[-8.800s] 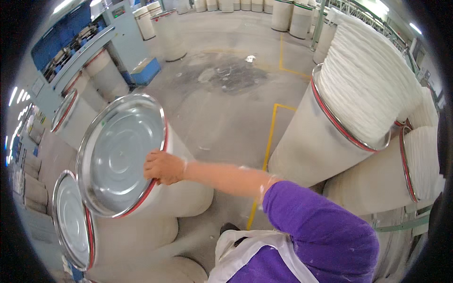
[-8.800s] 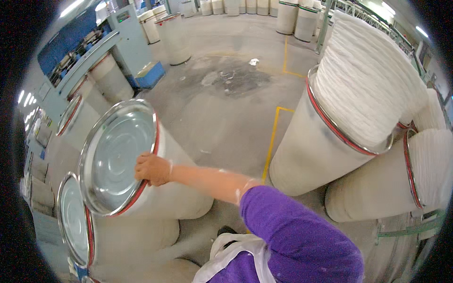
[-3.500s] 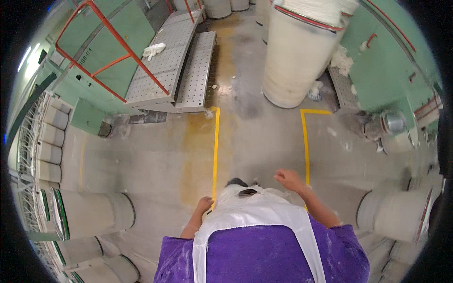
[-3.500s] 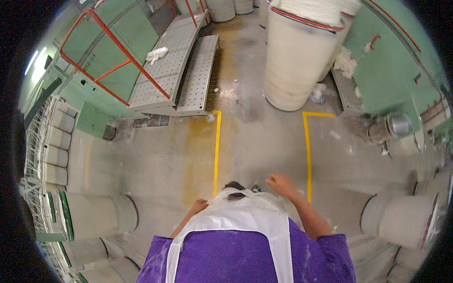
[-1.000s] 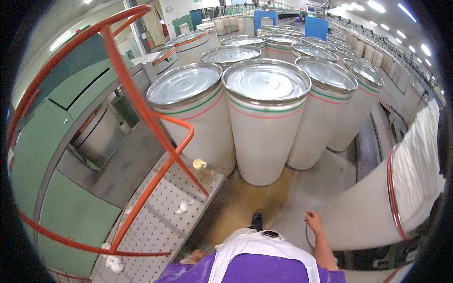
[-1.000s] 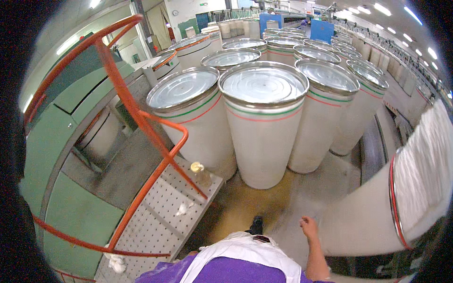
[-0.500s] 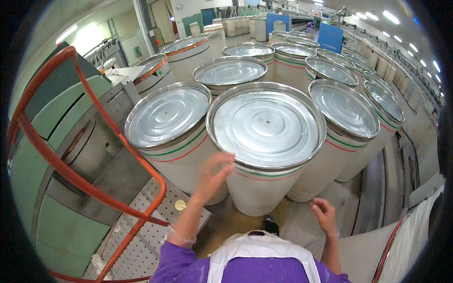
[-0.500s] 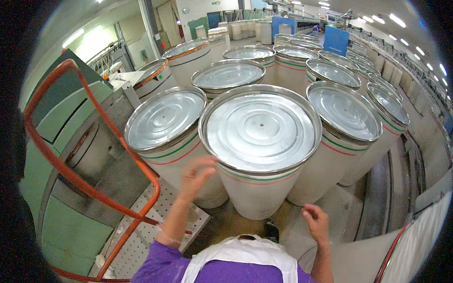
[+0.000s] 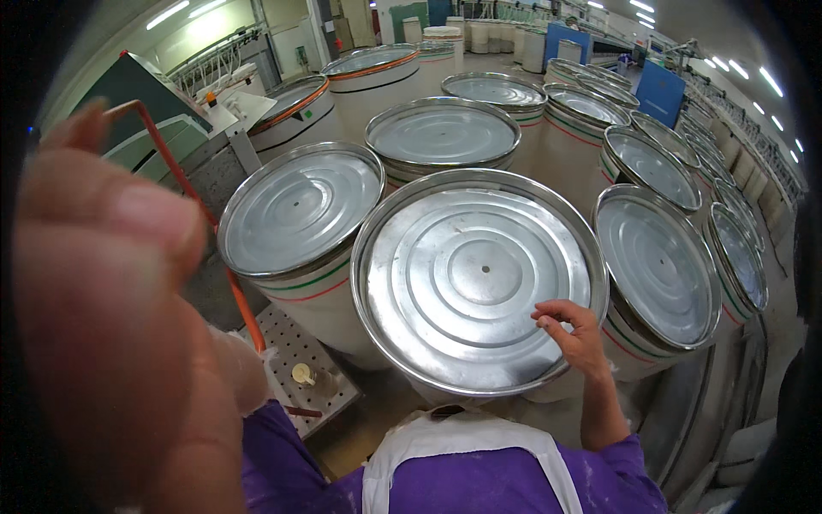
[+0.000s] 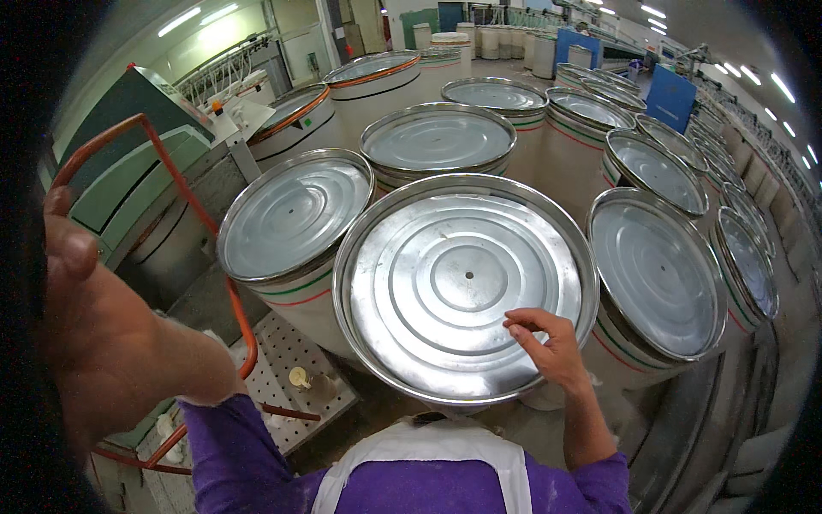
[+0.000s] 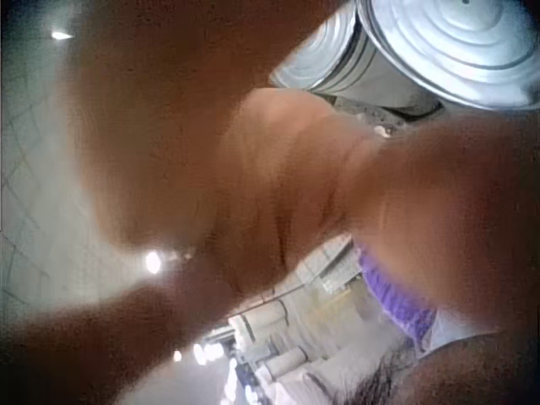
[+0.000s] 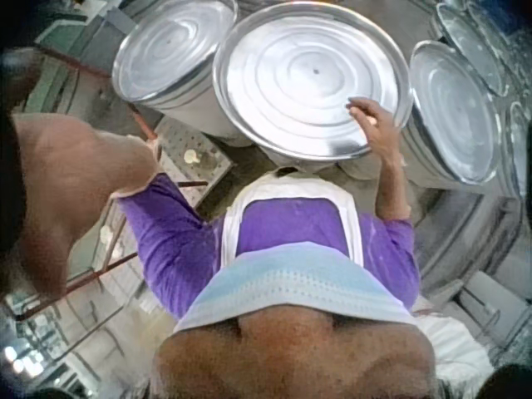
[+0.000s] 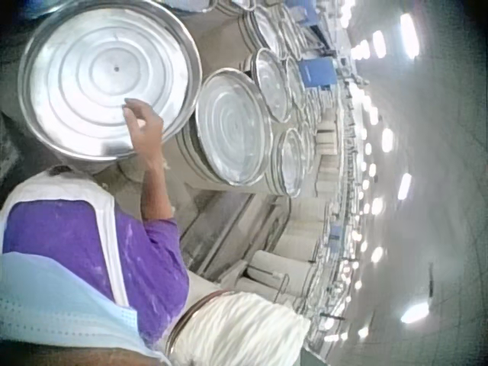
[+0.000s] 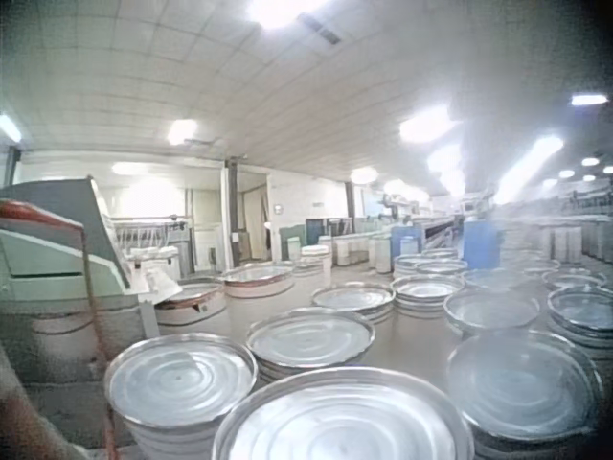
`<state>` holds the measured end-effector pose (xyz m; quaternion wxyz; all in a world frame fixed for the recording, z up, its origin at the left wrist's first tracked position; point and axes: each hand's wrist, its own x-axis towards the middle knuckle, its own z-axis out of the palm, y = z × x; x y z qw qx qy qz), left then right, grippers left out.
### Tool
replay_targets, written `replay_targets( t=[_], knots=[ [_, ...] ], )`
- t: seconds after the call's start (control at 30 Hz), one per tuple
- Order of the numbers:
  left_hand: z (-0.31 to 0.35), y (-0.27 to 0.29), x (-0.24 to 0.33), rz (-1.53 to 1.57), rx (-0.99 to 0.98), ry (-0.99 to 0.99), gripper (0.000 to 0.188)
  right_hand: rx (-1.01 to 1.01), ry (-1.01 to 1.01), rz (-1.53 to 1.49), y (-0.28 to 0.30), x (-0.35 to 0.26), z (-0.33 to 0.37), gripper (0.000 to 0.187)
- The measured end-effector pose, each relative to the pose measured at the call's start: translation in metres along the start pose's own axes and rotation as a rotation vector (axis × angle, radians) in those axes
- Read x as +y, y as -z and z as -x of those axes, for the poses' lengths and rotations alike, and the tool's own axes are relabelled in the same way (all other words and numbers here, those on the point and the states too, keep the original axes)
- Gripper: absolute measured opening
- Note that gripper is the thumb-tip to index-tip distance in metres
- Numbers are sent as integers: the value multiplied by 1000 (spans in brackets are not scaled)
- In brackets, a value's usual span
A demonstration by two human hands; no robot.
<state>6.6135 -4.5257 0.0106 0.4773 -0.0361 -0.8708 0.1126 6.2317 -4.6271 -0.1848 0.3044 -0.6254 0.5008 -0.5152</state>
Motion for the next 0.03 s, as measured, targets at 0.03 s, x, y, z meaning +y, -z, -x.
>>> replay_targets(
  t=[0.03],
  knots=[
    [4,-3,-2,-9,0,4,93,-37,-4,-7,1,3,-7,20]
  ],
)
